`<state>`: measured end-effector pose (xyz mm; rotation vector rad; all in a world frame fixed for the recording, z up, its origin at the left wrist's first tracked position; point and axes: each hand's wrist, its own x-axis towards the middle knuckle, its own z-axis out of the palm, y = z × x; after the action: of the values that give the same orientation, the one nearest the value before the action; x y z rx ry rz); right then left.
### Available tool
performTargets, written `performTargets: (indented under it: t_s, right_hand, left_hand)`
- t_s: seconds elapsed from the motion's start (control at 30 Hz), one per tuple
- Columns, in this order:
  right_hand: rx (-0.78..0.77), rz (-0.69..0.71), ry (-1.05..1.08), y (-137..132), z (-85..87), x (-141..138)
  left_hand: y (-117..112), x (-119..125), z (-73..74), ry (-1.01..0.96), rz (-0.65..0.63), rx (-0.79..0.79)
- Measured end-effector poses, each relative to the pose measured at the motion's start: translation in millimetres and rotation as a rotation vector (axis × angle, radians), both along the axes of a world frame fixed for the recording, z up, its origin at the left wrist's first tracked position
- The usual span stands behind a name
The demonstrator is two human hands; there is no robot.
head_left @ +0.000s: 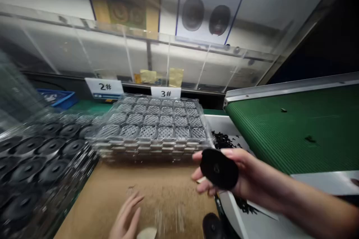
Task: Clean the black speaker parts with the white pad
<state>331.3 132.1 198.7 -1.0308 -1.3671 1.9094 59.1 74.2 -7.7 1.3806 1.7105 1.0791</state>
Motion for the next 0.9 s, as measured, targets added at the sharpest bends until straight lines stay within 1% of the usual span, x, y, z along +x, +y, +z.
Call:
performTargets:
  t_s: [0.03, 0.07, 0.1, 0.17, 0.2, 0.27, 0.33, 0.4, 0.47, 0.53, 0.6, 0.7, 0.83, 0.9]
  right_hand:
    - [-0.136, 0.015, 0.168, -21, -10.9, -13]
    - [-0.263, 0.007, 0.324, -39, -21.8, -25]
    - [-0.353, -0.022, 0.443, -54, -32.7, -36]
    - [-0.410, -0.106, 0.568, -75, -55.1, -58]
    - [-0.416, -0.157, 0.611, -82, -66.1, -71]
    - [-0.433, -0.233, 0.692, -95, -85.8, -96]
    - [-0.479, -0.278, 0.770, -107, -101.3, -121]
    - [-0.545, -0.317, 0.815, -118, -113.1, -143]
    - [-0.604, -0.346, 0.802, -127, -123.0, -161]
    - [-0.632, -0.353, 0.758, -136, -132.3, -174]
    - [-0.628, -0.354, 0.708, -144, -140.6, -182]
    - [-0.617, -0.381, 0.649, -154, -148.8, -189]
    - [-0.640, -0.433, 0.597, -159, -150.8, -196]
    - [-0.638, -0.418, 0.579, -159, -150.4, -199]
  left_hand:
    - [-5, 8, 8.9, -0.125, -0.119, -0.035]
    - [-12, 15, 19.5, -0.241, -0.185, -0.051]
    - [-20, 22, 30.7, -0.339, -0.249, -0.059]
    - [-39, 30, 49.8, -0.501, -0.264, -0.036]
    - [-49, 31, 56.0, -0.568, -0.263, -0.024]
    - [-69, 27, 59.9, -0.671, -0.230, 0.022]
    - [-87, 19, 54.7, -0.728, -0.196, 0.058]
    - [-101, 9, 45.3, -0.745, -0.177, 0.055]
    - [-111, 1, 35.8, -0.735, -0.144, 0.026]
    - [-118, -5, 27.8, -0.727, -0.117, -0.008]
    - [-123, -9, 21.4, -0.729, -0.108, -0.018]
    - [-126, -14, 14.0, -0.743, -0.123, 0.042]
    - [-127, -19, 8.9, -0.784, -0.139, 0.144]
    - [-128, -22, 8.4, -0.795, -0.135, 0.179]
